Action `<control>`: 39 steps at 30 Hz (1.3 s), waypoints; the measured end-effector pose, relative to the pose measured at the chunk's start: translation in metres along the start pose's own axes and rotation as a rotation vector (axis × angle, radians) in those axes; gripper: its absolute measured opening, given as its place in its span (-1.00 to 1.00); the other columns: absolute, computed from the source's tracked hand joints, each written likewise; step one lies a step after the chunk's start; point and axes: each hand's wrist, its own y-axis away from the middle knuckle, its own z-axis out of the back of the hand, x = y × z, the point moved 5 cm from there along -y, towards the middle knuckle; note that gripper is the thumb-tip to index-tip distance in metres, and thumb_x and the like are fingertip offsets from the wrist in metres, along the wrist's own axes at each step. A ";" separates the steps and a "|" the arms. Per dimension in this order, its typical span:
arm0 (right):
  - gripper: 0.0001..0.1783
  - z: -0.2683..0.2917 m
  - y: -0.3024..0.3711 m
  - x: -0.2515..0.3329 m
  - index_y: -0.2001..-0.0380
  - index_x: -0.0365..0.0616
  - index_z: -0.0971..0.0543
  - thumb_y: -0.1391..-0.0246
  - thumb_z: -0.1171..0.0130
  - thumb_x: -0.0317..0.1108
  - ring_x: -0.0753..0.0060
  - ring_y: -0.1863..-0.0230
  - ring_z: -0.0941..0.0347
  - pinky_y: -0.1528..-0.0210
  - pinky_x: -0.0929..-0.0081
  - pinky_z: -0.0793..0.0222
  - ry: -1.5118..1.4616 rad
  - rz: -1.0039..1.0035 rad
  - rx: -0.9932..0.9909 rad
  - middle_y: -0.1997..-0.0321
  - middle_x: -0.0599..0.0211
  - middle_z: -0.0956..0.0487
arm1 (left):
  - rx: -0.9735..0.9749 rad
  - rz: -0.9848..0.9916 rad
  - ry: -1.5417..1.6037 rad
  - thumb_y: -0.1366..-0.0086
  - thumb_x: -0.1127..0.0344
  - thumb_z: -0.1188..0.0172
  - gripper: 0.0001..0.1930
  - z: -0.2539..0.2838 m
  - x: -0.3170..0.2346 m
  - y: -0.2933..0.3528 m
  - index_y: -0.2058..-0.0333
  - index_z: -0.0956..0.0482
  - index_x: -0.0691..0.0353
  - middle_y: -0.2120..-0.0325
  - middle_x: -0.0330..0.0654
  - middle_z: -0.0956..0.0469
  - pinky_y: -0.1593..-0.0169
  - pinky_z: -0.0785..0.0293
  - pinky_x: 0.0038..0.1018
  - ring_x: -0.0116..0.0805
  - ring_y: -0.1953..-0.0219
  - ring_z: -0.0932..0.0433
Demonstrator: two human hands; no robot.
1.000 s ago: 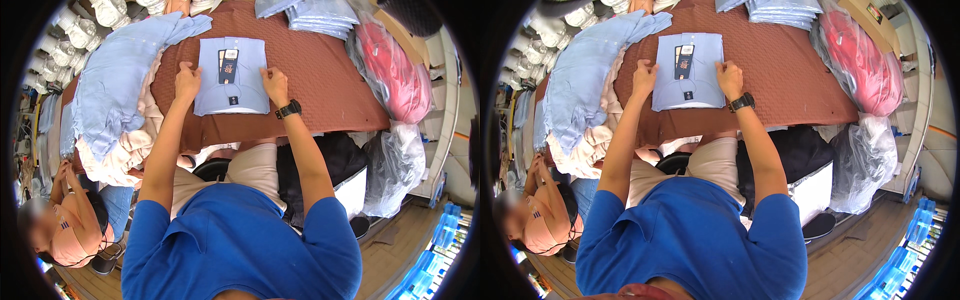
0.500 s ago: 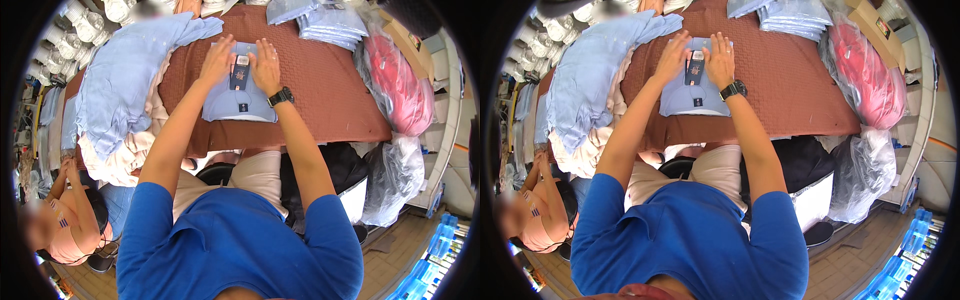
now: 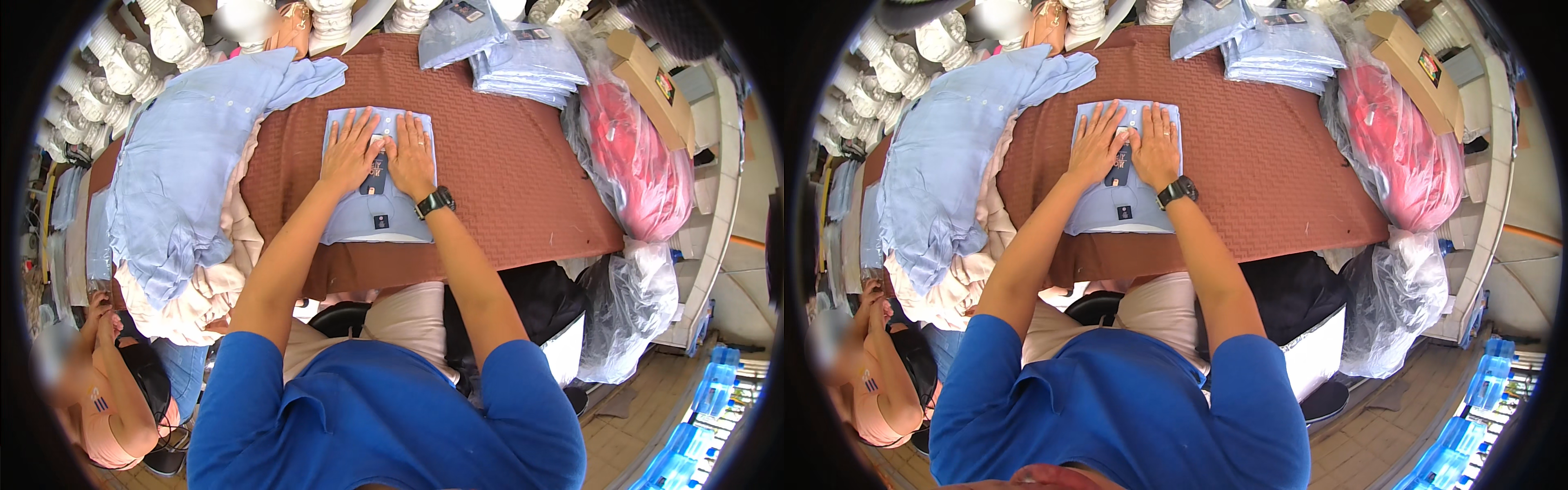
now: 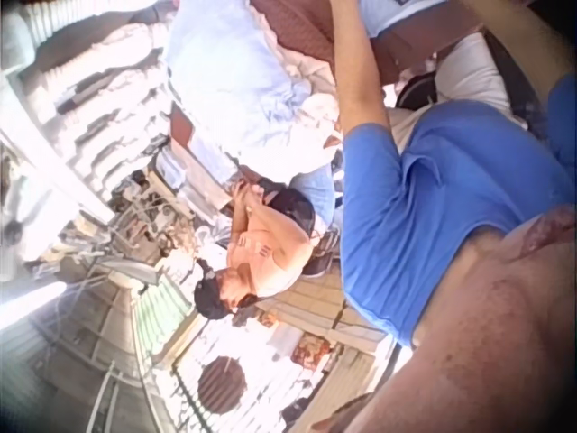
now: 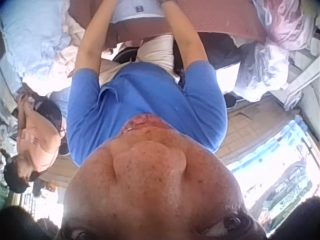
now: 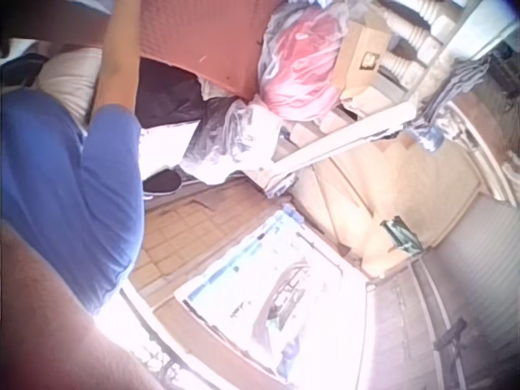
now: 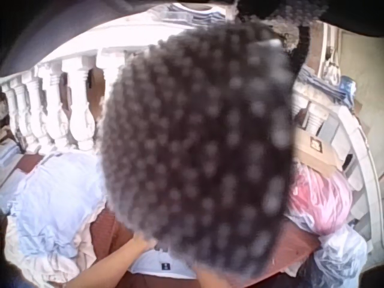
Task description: The person folds a light blue button-down shirt on a table and places it inside a clear plastic bag along with a cardboard backing and a tag.
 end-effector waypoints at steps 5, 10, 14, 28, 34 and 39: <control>-0.49 0.075 -0.056 -0.014 -0.17 -0.25 -0.46 -0.20 -0.14 -0.23 -0.15 -0.29 -0.25 -0.30 0.00 -0.18 -0.144 0.156 -0.226 -0.33 -0.09 -0.32 | -0.276 -0.018 0.216 -0.54 -0.01 0.20 -0.46 0.064 0.004 0.005 -0.37 -0.24 0.08 -0.44 -0.02 -0.06 -0.47 0.15 -0.05 0.03 -0.48 0.03; -0.70 0.165 -0.142 -0.086 0.14 -0.05 -0.69 -0.01 -0.26 -0.34 -0.25 -0.12 -0.32 -0.16 -0.02 -0.28 0.232 0.105 -0.582 -0.17 -0.15 -0.39 | -0.518 0.122 0.394 -0.49 0.28 0.03 -0.63 0.122 0.016 0.080 -0.18 -0.43 0.26 -0.17 0.05 -0.41 -0.29 -0.23 -0.21 -0.04 -0.21 -0.37; -0.61 0.167 -0.190 -0.149 0.05 0.00 -0.69 0.02 -0.23 -0.36 -0.22 -0.19 -0.36 -0.22 0.06 -0.33 0.264 0.047 -0.365 -0.31 -0.07 -0.36 | -0.283 0.478 0.740 -0.38 0.46 -0.14 -0.71 0.094 0.022 0.143 -0.06 -0.50 0.29 0.09 -0.13 -0.51 0.09 -0.48 -0.46 -0.38 0.20 -0.52; -0.74 0.177 -0.092 -0.109 0.23 -0.21 -0.63 0.03 -0.27 -0.37 -0.29 0.08 -0.46 0.05 0.02 -0.40 0.156 0.051 -0.426 0.20 -0.30 -0.52 | -0.037 0.578 0.499 -0.22 0.28 -0.36 -0.52 0.076 0.013 0.161 -0.02 -0.46 0.45 0.16 0.09 -0.55 0.21 -0.53 -0.37 -0.16 0.34 -0.60; -0.50 0.114 0.094 -0.045 0.25 -0.36 -0.61 -0.01 -0.39 -0.06 -0.13 0.24 -0.63 0.15 0.13 -0.51 -0.184 -0.420 0.391 0.37 -0.15 -0.65 | 0.155 0.633 0.383 -0.08 0.22 -0.48 -0.50 0.075 0.017 0.154 0.14 -0.48 0.44 0.32 0.14 -0.62 0.15 -0.51 -0.16 0.10 0.24 -0.62; -0.43 0.106 0.140 -0.024 0.23 -0.32 -0.64 0.06 -0.44 0.02 -0.02 0.24 -0.65 0.15 0.15 -0.52 -0.280 -0.552 0.282 0.36 -0.03 -0.68 | 0.172 0.598 0.235 -0.08 0.20 -0.49 -0.49 0.069 0.013 0.162 0.15 -0.49 0.46 0.30 0.22 -0.62 0.10 -0.52 -0.14 0.17 0.17 -0.62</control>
